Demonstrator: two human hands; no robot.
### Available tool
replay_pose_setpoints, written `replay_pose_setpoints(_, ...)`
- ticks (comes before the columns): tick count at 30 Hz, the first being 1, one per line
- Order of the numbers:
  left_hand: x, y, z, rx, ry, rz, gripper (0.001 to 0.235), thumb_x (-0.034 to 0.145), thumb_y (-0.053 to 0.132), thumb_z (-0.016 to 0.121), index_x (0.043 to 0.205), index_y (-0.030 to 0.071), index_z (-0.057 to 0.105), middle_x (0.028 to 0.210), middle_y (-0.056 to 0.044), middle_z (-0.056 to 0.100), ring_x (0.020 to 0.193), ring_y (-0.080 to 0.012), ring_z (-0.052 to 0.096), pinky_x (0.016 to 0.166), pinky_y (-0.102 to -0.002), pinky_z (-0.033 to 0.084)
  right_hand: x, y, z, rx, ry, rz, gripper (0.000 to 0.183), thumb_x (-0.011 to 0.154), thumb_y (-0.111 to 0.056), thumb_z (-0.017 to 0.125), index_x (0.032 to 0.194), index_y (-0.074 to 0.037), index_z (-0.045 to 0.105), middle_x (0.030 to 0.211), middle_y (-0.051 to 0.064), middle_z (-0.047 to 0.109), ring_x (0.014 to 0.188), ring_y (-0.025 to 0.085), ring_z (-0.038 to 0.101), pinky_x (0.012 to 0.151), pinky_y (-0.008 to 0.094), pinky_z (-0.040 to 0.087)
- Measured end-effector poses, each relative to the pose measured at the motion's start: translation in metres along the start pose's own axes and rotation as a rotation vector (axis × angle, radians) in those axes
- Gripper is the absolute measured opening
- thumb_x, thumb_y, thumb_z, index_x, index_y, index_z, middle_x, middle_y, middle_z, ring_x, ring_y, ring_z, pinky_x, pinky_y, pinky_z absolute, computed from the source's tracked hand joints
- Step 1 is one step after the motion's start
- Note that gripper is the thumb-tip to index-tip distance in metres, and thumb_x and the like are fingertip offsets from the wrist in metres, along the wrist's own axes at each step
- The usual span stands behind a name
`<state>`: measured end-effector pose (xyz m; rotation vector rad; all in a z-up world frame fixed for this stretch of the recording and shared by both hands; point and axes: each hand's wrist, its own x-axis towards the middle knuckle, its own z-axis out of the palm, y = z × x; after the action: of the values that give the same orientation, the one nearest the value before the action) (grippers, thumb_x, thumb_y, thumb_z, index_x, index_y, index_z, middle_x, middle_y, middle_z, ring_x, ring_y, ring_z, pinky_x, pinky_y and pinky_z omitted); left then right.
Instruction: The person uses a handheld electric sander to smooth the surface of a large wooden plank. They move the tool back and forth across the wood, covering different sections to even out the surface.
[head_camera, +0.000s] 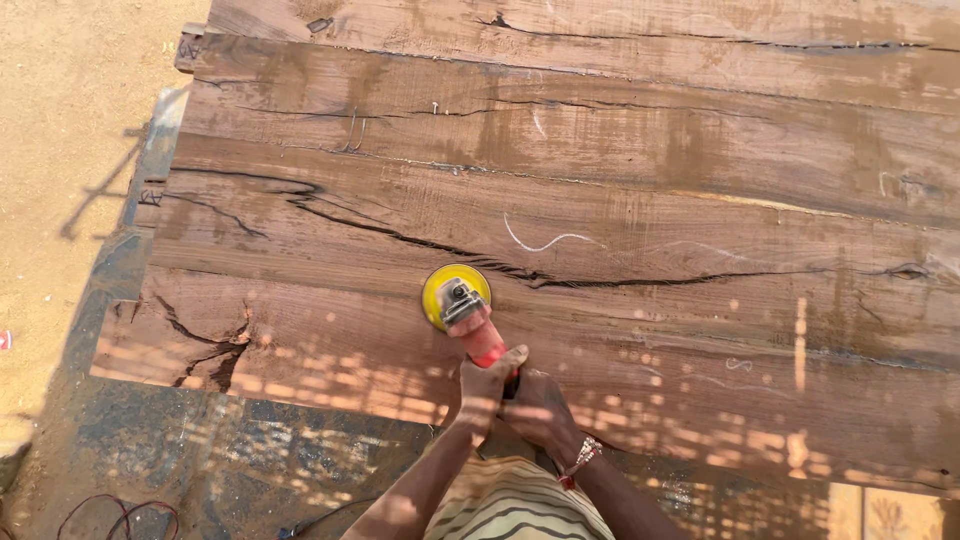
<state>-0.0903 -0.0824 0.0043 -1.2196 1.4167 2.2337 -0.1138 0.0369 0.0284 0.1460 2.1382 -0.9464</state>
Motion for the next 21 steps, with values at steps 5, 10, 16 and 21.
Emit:
replay_pose_setpoints(5, 0.058, 0.064, -0.029, 0.027, 0.000, 0.081, 0.024, 0.077, 0.021, 0.085, 0.081, 0.004, 0.068, 0.073, 0.000, 0.069, 0.061, -0.0093, 0.063, 0.058, -0.028, 0.054, 0.045, -0.079, 0.018, -0.026, -0.046, -0.057, 0.051, 0.080, -0.028, 0.071, 0.116, 0.002, 0.052, 0.080, 0.024, 0.072, 0.069, 0.038, 0.077, 0.059, 0.047, 0.059)
replay_pose_setpoints(10, 0.065, 0.040, 0.042, 0.248, -0.301, 0.062, 0.041, 0.073, 0.030, 0.087, 0.096, 0.003, 0.067, 0.089, -0.004, 0.072, 0.078, -0.0092, 0.067, 0.072, -0.028, 0.058, 0.049, -0.011, -0.014, -0.014, 0.184, 0.088, 0.045, 0.081, -0.032, 0.073, 0.107, 0.002, 0.060, 0.079, 0.024, 0.075, 0.074, 0.038, 0.076, 0.065, 0.047, 0.059)
replay_pose_setpoints(16, 0.058, -0.025, 0.142, 0.694, -0.507, -0.025, 0.078, 0.061, 0.052, 0.088, 0.115, 0.000, 0.067, 0.111, -0.017, 0.074, 0.102, -0.0249, 0.074, 0.089, -0.037, 0.057, 0.029, 0.111, -0.064, 0.050, 0.476, 0.383, 0.055, 0.072, -0.034, 0.083, 0.110, 0.002, 0.067, 0.091, 0.021, 0.076, 0.084, 0.032, 0.076, 0.073, 0.045, 0.059)
replay_pose_setpoints(21, 0.072, -0.047, 0.193, 1.050, -0.740, -0.040, 0.091, 0.054, 0.056, 0.090, 0.117, -0.007, 0.069, 0.114, -0.023, 0.075, 0.103, -0.0310, 0.075, 0.090, -0.041, 0.059, 0.037, 0.166, -0.057, 0.626, 0.759, 0.300, 0.065, 0.065, -0.033, 0.088, 0.115, 0.002, 0.064, 0.102, 0.013, 0.071, 0.084, 0.020, 0.067, 0.073, 0.040, 0.058)
